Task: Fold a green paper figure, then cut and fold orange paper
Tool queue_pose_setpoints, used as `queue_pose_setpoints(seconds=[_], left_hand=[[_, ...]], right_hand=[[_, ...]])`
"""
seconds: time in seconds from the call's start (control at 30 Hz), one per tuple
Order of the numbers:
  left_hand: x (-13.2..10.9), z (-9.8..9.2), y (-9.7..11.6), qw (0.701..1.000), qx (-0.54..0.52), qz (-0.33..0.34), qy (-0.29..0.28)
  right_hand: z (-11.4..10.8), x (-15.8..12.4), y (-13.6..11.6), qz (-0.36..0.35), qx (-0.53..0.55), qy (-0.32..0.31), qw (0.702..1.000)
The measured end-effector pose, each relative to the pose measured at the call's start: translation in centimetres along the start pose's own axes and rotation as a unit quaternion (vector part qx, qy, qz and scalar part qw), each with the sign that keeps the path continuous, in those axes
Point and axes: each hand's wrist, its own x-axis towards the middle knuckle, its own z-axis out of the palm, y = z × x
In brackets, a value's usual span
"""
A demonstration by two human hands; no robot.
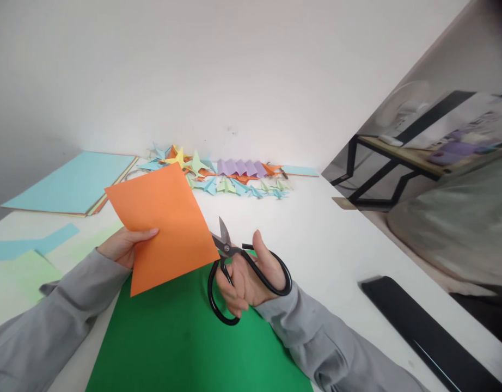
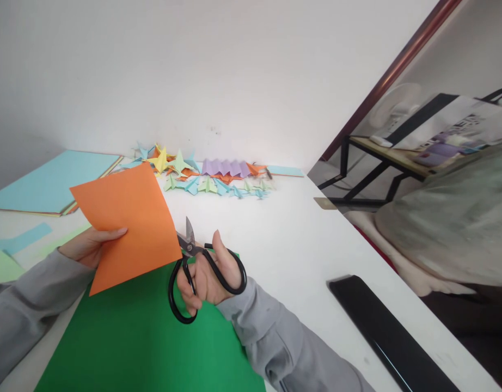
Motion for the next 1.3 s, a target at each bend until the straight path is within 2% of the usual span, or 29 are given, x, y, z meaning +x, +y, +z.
queue_pose_setpoints(seconds=[0.13,0.33,0.47,0.6,0.8,1.07,1.3], left_hand=[[-0.2,0.3,-0.2,1.000,-0.001,-0.021,-0.012],[-0.3,0.5,-0.4,1.000,0.000,-0.013,-0.016],[-0.1,0.1,-0.3,1.000,-0.012,-0.017,-0.010],[0.1,-0.2,-0.1,1.000,-0.014,-0.024,-0.013],[-0.3,0.2,-0.2,0.999,-0.002,-0.050,-0.023],[-0.6,0.5,-0.3,0.997,-0.006,-0.068,-0.044],[-0.1,0.1,-0.3,0.998,-0.011,-0.061,-0.023]], right_hand=[[0.3,0.1,0.1,0.004,0.022,0.023,0.999],[1.0,0.3,0.0,0.007,0.003,0.082,0.997],[1.3,0.4,-0.5,0.007,-0.027,0.058,0.998],[1.2,0.3,-0.6,0.015,-0.039,0.064,0.997],[0.5,0.2,-0.3,0.022,-0.005,0.045,0.999],[0.8,0.2,-0.3,0.003,-0.024,0.069,0.997],[0.8,0.2,-0.5,-0.037,-0.024,0.084,0.995]])
